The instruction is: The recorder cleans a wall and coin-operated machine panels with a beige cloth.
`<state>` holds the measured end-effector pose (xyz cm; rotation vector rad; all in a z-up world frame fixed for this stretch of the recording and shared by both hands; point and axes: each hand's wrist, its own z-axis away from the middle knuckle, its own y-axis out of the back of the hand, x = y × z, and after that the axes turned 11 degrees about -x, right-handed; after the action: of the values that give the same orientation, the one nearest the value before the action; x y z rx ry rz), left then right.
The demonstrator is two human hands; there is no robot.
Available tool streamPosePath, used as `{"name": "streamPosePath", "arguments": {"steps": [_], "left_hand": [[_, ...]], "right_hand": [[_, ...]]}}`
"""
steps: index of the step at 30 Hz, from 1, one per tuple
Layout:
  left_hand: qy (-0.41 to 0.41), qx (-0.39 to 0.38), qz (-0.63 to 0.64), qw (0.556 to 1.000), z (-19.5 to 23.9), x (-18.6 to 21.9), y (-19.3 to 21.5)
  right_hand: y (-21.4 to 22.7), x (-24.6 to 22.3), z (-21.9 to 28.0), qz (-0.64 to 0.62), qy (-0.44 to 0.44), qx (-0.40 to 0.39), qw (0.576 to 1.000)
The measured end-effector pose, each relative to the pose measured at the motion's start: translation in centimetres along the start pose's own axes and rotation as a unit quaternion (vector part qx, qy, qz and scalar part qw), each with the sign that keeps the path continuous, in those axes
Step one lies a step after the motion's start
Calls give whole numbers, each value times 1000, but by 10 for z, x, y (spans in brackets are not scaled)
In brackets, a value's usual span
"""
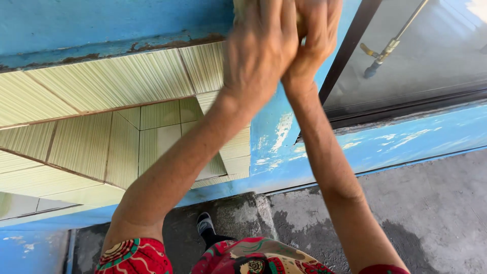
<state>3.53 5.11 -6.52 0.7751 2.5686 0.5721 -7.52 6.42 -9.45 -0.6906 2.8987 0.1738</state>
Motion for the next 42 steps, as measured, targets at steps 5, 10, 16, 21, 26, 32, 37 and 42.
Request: {"name": "streamPosePath", "arguments": {"steps": [5, 10, 16, 21, 26, 32, 37, 42], "left_hand": [[-67, -33, -14, 997, 75, 30, -16], [-100, -111, 35, 988, 153, 49, -47], [-132, -218, 37, 966, 225, 74, -95], [-187, -430, 86, 879, 293, 101, -163], [-90, -366, 312, 872, 247, 86, -136], [-180, -164, 324, 914, 119, 79, -68], [-192, 14, 179, 965, 1, 60, 3], [-137, 36, 205, 968, 6, 74, -30]], "right_hand": [[-6, 7, 112, 12, -66, -11, 998], [-6, 13, 226, 3, -166, -51, 985], [-1, 15, 310, -33, -245, -76, 966], [9, 50, 446, -132, -461, -230, 846], [73, -10, 314, 61, -310, -307, 898], [85, 21, 207, 103, -191, -175, 961], [73, 30, 51, -28, -85, -31, 995], [33, 69, 36, -15, -35, 32, 999]]}}
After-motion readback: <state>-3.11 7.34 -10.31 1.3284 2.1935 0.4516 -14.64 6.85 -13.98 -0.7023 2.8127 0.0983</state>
